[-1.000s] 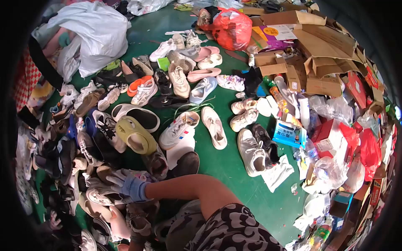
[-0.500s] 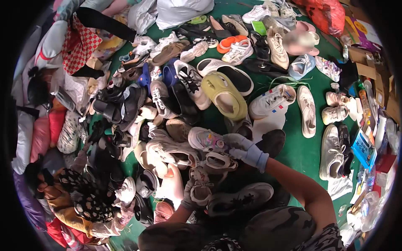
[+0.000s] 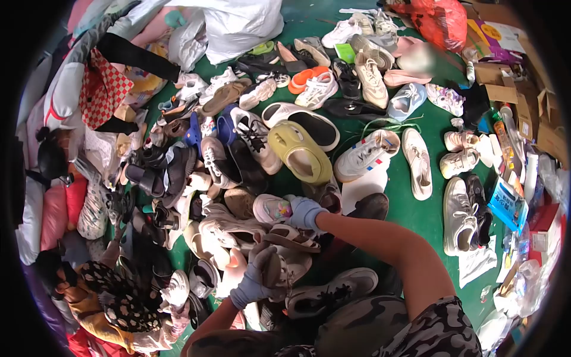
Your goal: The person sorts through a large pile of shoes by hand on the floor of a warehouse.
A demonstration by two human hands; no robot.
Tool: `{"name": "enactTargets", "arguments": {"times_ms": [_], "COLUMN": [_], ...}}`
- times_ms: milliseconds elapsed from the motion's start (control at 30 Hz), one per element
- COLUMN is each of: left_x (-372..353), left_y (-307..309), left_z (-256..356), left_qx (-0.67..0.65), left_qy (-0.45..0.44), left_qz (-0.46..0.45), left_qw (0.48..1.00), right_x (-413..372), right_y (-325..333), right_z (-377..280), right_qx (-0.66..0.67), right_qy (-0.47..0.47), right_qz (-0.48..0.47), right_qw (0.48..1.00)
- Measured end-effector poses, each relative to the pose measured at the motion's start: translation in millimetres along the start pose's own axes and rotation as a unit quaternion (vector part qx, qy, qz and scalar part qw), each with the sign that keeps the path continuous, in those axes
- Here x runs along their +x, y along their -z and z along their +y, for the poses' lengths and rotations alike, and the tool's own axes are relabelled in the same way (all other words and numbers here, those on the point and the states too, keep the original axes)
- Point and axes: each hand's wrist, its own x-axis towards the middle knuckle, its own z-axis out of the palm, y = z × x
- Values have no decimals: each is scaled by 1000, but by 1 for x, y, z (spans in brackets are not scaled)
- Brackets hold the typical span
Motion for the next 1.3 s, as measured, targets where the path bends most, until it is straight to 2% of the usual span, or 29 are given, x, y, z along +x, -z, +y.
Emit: {"name": "enactTargets", "arguments": {"times_ms": [33,100,167,233,267,300,333,367,433,467,500,533,567,633,667,700,733,767,833,900,967,1000,1033,1100,1133,1167,1200,1267,1300], "left_x": [6,28,47,80,97,116,135,155,203,221,244,255,270,289,297,303,306,308,310,312,311,307,305,300,298,297,297,298,299], "left_y": [1,10,20,23,20,20,12,2,-24,-46,-57,-86,-119,-179,-196,-210,-219,-228,-249,-246,-241,-243,-244,-243,-243,-244,-247,-250,-250], "left_z": [1,21,27,51,72,62,68,77,98,90,127,83,69,39,41,44,43,25,-26,-11,-6,-13,-15,-19,-22,-24,-25,-26,-25], "left_qx": [95,239,204,-29,-193,-25,-90,-154,-376,-463,-574,-677,-707,-694,-696,-586,-459,-459,-329,-349,-422,-429,-428,-404,-417,-417,-424,-431,-425], "left_qy": [-38,-63,-57,8,112,-26,-12,6,144,141,145,234,264,267,266,249,228,231,163,179,180,169,170,177,179,181,187,192,196], "left_qz": [-25,-76,-89,-129,-165,-173,-180,-183,-225,-233,-242,-180,-103,-18,-13,55,120,123,112,121,119,112,115,123,109,112,119,128,126], "left_qw": [994,966,973,991,961,984,979,971,887,843,769,674,648,669,667,769,851,849,923,912,880,880,880,889,884,884,878,872,875], "right_x": [-5,-1,-24,-47,-53,-53,-72,-77,-90,-91,-92,-107,-122,-133,-142,-150,-153,-155,-152,-136,-124,-113,-110,-107,-103,-101,-101,-108,-109], "right_y": [-4,-33,-27,-23,-22,-14,21,40,89,111,134,163,191,225,253,284,316,350,407,446,465,469,473,479,488,487,488,479,474], "right_z": [5,30,11,13,27,39,27,34,64,86,109,111,114,161,174,185,201,216,255,300,322,342,337,309,300,305,310,319,330], "right_qx": [42,301,223,409,434,460,571,566,379,373,367,247,123,-118,-127,-136,-152,-169,-271,-293,-297,-300,-300,-251,-343,-343,-289,-242,-245], "right_qy": [5,59,-90,-69,-80,-89,-50,-5,-29,-22,-15,-20,-25,-43,-87,-133,-164,-193,-195,-290,-341,-371,-368,-427,-406,-404,-403,-377,-374], "right_qz": [52,143,211,265,269,267,284,365,457,458,457,474,486,509,473,434,420,407,357,289,200,168,167,130,34,31,33,127,124], "right_qw": [998,941,947,870,856,842,769,739,804,807,810,845,865,852,868,881,880,876,872,864,869,863,864,859,846,847,868,885,886]}}
